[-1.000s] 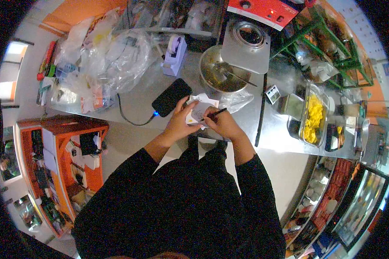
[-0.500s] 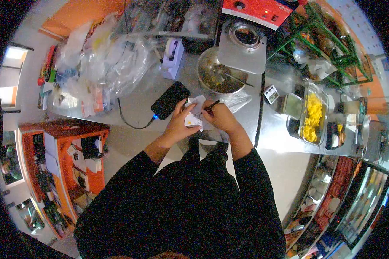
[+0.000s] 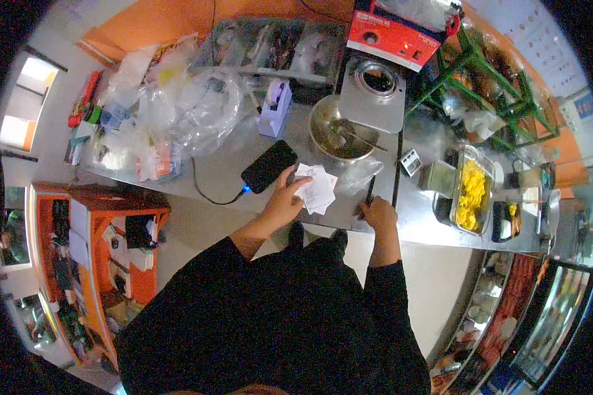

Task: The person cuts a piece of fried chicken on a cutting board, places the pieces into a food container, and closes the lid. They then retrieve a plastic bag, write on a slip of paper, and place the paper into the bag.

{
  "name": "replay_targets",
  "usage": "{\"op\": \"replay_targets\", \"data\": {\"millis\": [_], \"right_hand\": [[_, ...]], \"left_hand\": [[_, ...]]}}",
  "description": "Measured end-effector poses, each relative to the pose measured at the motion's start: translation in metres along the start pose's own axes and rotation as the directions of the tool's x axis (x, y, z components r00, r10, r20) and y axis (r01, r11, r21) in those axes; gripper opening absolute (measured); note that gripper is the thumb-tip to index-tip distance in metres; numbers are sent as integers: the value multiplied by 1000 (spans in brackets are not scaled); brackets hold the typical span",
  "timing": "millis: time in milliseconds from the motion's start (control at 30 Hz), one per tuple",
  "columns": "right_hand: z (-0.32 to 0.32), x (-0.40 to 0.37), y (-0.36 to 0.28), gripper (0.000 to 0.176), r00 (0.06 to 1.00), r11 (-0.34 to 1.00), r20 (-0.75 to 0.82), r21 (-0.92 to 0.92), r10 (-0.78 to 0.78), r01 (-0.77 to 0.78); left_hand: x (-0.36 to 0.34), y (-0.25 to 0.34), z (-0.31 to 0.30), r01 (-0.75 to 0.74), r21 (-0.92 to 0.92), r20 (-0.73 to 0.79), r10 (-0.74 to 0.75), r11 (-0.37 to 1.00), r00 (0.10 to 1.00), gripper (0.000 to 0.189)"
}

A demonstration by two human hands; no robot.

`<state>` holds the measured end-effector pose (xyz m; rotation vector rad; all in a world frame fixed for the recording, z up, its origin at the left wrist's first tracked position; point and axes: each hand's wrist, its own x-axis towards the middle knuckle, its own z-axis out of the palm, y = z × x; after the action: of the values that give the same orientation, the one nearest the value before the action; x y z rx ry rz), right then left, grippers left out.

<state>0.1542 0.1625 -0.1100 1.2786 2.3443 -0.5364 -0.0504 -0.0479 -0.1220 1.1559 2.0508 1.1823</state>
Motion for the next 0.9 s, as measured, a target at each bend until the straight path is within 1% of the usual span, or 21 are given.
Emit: {"op": "replay_targets", "data": {"millis": [33, 100, 133, 167, 200, 233, 333, 433, 467, 567, 667, 733, 767, 833, 867, 900], "right_hand": [[1, 2, -1, 50, 999, 999, -48, 33, 1, 1], [-13, -16, -35, 45, 991, 995, -132, 100, 11, 2], [-10, -20, -49, 42, 934, 928, -268, 222, -236, 299], [-7, -22, -64, 44, 796, 766, -424, 293, -433, 573], [-10, -27, -81, 49, 711, 746, -403, 98, -576, 659], [-12, -32, -95, 56, 619, 683, -348, -97, -704, 724], [2, -36, -111, 62, 745, 795, -312, -59, -589, 604], [27, -44, -118, 58, 709, 836, -469, -135, -527, 532], [27, -51, -122, 55, 695, 849, -502, -189, -515, 493], [33, -59, -128, 52, 707, 886, -536, -245, -462, 393], [49, -48, -124, 50, 683, 862, -543, -177, -488, 474], [50, -47, -120, 55, 668, 848, -536, -209, -516, 487], [44, -48, -123, 58, 658, 839, -533, -227, -532, 494], [29, -53, -124, 55, 720, 844, -443, -236, -534, 481], [21, -54, -127, 54, 747, 845, -396, -242, -535, 477], [16, -46, -131, 51, 676, 815, -470, -202, -568, 544]], "left_hand": [[-1, 0, -1, 8, -34, -2, -8, 999, 1000, 59], [-6, 2, -3, 32, -105, 3, -31, 994, 1000, 59], [-8, 3, -4, 22, -73, -3, -22, 997, 1000, 59], [-11, 4, -5, 0, -48, -29, -2, 999, 1000, 61], [-13, 5, -5, -22, -25, -55, 20, 999, 998, 63], [-16, 6, -4, -43, -1, -80, 43, 999, 996, 66], [-21, -6, 4, -14, 31, -175, 19, 999, 984, 77], [-26, -10, 4, -4, 37, -189, 11, 999, 982, 84], [-26, -8, 3, 11, 47, -170, -3, 999, 985, 82], [-26, -8, 3, 37, 75, -126, -28, 997, 992, 79], [-30, -16, 9, 41, 81, -115, -32, 996, 993, 75], [-32, -13, 10, 44, 54, -130, -36, 998, 991, 73], [-32, -12, 8, 15, 58, -122, -7, 998, 992, 73], [-32, -11, 3, -43, 68, -109, 50, 997, 993, 73], [-30, -9, 1, -31, 69, -116, 39, 997, 992, 73], [-30, -5, 0, -17, 69, -122, 26, 997, 992, 73]]}}
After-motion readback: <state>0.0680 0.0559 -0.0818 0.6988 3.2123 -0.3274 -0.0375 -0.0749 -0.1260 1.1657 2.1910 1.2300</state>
